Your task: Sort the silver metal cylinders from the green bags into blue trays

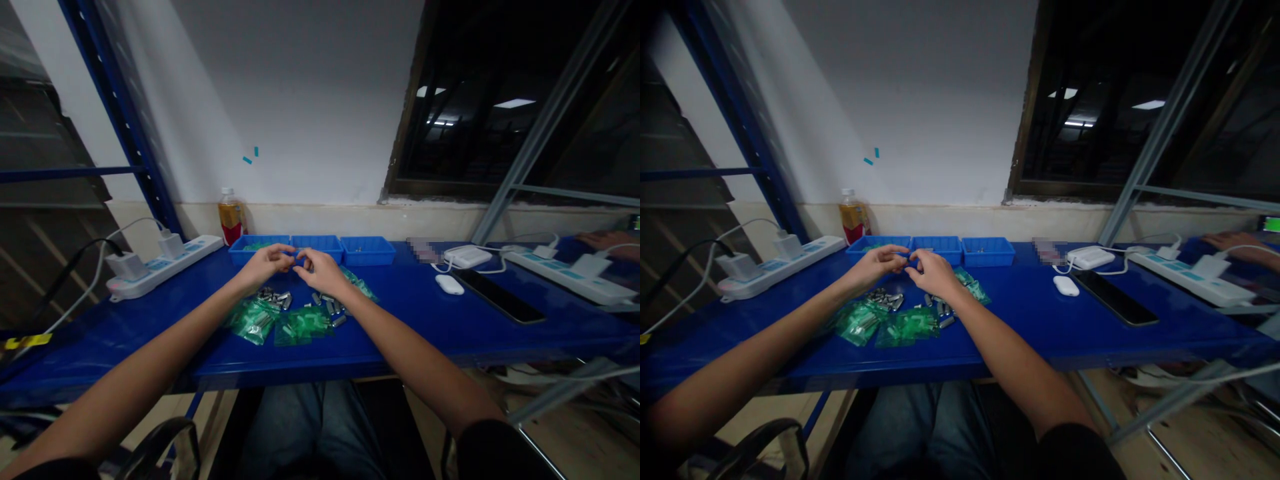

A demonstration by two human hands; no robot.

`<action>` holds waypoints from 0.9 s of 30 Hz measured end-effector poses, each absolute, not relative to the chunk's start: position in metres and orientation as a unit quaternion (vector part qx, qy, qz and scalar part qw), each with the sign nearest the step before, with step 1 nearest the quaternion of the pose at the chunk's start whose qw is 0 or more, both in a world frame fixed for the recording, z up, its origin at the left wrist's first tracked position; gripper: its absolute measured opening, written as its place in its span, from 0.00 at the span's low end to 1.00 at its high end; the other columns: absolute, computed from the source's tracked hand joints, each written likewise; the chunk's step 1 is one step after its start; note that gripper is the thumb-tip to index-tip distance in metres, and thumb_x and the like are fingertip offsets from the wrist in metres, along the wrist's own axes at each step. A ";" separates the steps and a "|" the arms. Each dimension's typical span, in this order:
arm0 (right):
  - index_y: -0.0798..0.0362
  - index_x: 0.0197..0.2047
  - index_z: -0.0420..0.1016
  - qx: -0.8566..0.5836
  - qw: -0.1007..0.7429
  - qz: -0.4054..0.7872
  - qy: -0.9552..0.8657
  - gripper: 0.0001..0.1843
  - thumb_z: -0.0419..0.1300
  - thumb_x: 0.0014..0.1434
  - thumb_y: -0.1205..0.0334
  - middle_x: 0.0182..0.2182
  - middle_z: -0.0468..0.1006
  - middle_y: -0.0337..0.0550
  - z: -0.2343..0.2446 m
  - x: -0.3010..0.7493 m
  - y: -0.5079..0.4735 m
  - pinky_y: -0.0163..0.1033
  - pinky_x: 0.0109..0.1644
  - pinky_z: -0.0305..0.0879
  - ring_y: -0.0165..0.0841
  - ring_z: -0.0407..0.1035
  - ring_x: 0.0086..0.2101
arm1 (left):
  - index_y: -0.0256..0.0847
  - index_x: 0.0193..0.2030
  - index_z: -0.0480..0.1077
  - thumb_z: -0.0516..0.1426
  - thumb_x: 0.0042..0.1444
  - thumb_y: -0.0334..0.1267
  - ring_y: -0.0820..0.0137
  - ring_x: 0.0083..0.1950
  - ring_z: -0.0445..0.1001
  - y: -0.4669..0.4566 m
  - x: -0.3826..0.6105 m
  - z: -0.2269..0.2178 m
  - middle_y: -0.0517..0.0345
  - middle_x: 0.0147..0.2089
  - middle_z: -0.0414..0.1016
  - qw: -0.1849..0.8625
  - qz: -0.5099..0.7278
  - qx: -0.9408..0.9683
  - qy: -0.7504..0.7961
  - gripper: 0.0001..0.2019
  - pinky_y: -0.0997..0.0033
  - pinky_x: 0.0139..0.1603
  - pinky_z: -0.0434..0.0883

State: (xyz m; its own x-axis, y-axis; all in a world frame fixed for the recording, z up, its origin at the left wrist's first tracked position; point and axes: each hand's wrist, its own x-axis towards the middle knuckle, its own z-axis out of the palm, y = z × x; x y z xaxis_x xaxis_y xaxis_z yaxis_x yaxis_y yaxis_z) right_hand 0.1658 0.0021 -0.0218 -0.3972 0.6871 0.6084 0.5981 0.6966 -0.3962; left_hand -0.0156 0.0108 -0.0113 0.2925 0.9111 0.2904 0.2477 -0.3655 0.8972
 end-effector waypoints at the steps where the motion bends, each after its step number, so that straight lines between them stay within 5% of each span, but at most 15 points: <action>1: 0.54 0.42 0.70 -0.387 0.400 0.047 -0.830 0.11 0.60 0.56 0.60 0.26 0.70 0.35 -0.022 0.164 0.001 0.32 0.34 0.57 0.30 0.65 0.29 | 0.36 0.45 0.69 0.63 0.43 0.51 0.69 0.32 0.72 0.008 -0.013 -0.011 0.54 0.33 0.75 0.404 0.443 0.690 0.405 0.25 0.68 0.37 0.69; 14: 0.53 0.39 0.71 -0.401 0.392 -0.031 -0.827 0.07 0.54 0.58 0.64 0.34 0.73 0.42 -0.020 0.159 -0.007 0.35 0.40 0.59 0.33 0.67 0.35 | 0.38 0.31 0.70 0.63 0.45 0.51 0.70 0.31 0.71 0.005 -0.007 -0.012 0.57 0.28 0.74 0.433 0.441 0.674 0.406 0.17 0.71 0.36 0.67; 23: 0.55 0.36 0.73 -0.593 0.410 -0.139 -0.679 0.11 0.53 0.61 0.58 0.35 0.75 0.49 0.005 0.239 0.029 0.38 0.41 0.58 0.38 0.68 0.38 | 0.46 0.42 0.76 0.61 0.48 0.46 0.61 0.47 0.72 -0.004 -0.041 0.012 0.56 0.47 0.77 0.236 0.117 0.888 0.377 0.15 0.69 0.49 0.64; 27: 0.54 0.34 0.74 -0.694 0.374 -0.138 -0.599 0.11 0.54 0.59 0.57 0.34 0.76 0.50 0.000 0.270 0.040 0.39 0.40 0.58 0.40 0.68 0.38 | 0.45 0.40 0.77 0.58 0.51 0.45 0.63 0.43 0.74 0.000 -0.040 0.007 0.55 0.42 0.78 0.202 0.076 0.909 0.356 0.13 0.72 0.45 0.65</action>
State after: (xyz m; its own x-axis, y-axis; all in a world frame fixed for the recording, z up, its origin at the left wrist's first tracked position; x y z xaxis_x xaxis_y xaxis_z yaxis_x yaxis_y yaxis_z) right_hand 0.2703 0.0402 -0.0001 0.2441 0.7286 0.6400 0.9353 -0.0026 -0.3538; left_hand -0.0396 -0.0004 0.0072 0.7351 0.6779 -0.0060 0.6170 -0.6653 0.4203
